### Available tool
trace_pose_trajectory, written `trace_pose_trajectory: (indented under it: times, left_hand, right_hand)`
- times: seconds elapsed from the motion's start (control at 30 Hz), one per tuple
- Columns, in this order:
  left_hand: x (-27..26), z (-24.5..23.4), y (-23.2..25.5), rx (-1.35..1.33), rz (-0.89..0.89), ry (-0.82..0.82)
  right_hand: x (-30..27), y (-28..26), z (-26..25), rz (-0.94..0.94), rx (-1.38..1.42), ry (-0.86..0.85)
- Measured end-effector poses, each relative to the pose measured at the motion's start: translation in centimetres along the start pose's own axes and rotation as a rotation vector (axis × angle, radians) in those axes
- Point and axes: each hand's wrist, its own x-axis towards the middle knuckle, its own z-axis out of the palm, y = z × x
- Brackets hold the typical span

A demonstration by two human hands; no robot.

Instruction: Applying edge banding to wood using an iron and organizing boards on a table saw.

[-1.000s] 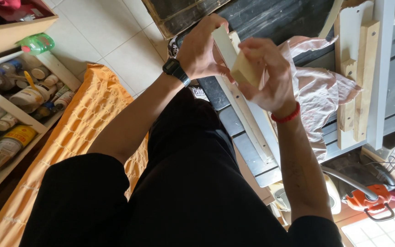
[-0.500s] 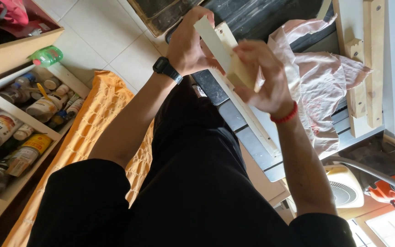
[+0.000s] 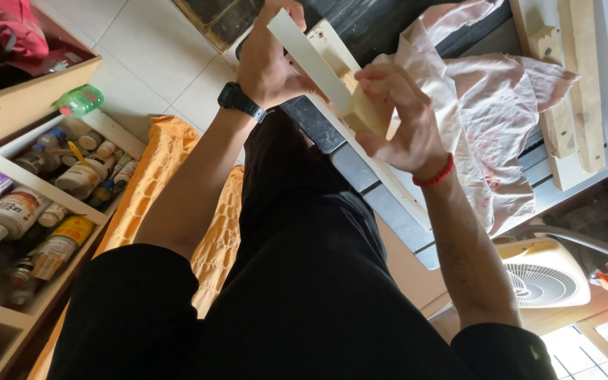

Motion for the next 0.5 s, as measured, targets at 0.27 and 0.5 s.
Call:
trace_pose_trajectory:
  times: [0.27, 0.5]
  left_hand:
    - [0.0, -0.1, 0.7, -0.031, -0.024, -0.004]
    - [0.0, 0.3, -0.3, -0.008, 0.135, 0.040]
  right_hand:
    - [-1.3, -1.4, -0.3, -0.042, -0.168, 0.039]
    - [-3.8, -1.8, -1.5, -0.044, -0.245, 0.007]
